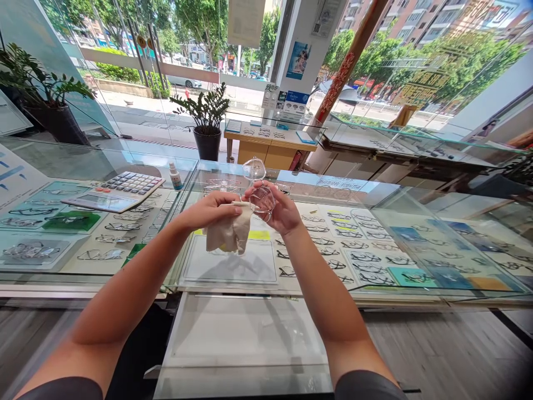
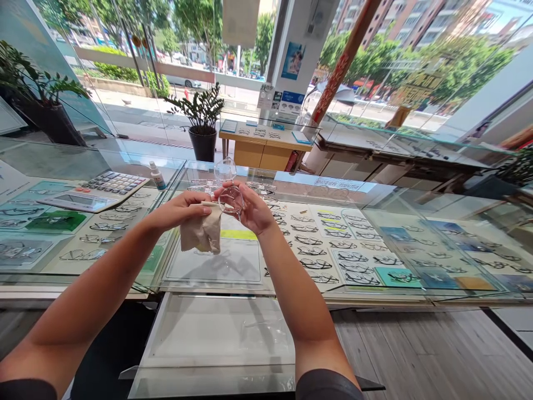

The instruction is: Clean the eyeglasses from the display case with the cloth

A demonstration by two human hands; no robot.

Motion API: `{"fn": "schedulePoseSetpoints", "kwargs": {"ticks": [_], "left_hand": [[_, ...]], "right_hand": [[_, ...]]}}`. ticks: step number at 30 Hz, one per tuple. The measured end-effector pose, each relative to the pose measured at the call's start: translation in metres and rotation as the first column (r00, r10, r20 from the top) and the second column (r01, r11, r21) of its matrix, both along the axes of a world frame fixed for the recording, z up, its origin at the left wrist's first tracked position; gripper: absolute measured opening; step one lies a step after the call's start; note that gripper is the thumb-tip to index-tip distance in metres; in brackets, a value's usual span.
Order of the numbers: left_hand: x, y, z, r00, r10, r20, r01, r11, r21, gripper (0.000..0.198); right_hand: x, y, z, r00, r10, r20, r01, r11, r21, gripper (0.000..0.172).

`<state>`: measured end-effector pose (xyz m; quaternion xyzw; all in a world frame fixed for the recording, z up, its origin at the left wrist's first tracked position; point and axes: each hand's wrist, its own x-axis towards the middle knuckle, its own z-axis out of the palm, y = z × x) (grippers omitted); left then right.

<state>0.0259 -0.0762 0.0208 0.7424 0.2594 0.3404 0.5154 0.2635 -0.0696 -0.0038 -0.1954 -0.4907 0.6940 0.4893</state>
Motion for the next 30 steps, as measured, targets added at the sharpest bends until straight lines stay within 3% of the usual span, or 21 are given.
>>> {"fn": "schedulePoseSetpoints", "kwargs": {"ticks": [6,9,16,20,26,30], "left_hand": [[0.001,-0.002,0.000,0.995,-0.051,-0.085,0.053,0.998,0.016,0.051],[0.000,-0.002,-0.001,0.999,-0.028,-0.034,0.027,0.999,-0.034,0.058],[-0.003,0.007,-0.005,0.936,0.291,0.197,-0.256,0.949,-0.181,0.043],[0.000,0.010,-0.004,0.882,0.397,0.253,-0.328,0.904,-0.272,0.040],[0.007,0.010,-0.011,0.894,0.374,0.247,-0.323,0.920,-0.221,0.041],[0.011,0.010,-0.018,0.902,0.323,0.286,-0.300,0.946,-0.123,0.048]], "right_hand": [[0.002,-0.002,0.007,1.000,0.007,0.015,-0.007,1.000,-0.008,0.032],[0.002,-0.002,0.009,0.999,-0.019,0.031,0.021,0.999,-0.044,0.030],[0.000,0.001,0.009,0.992,-0.114,-0.051,0.110,0.992,-0.066,0.023],[-0.002,0.002,0.009,0.984,-0.152,-0.093,0.148,0.988,-0.047,0.019],[-0.009,0.004,0.004,0.981,-0.187,-0.059,0.188,0.982,0.009,0.018],[-0.013,0.004,-0.001,0.979,-0.201,-0.023,0.203,0.974,0.099,0.029]]}}
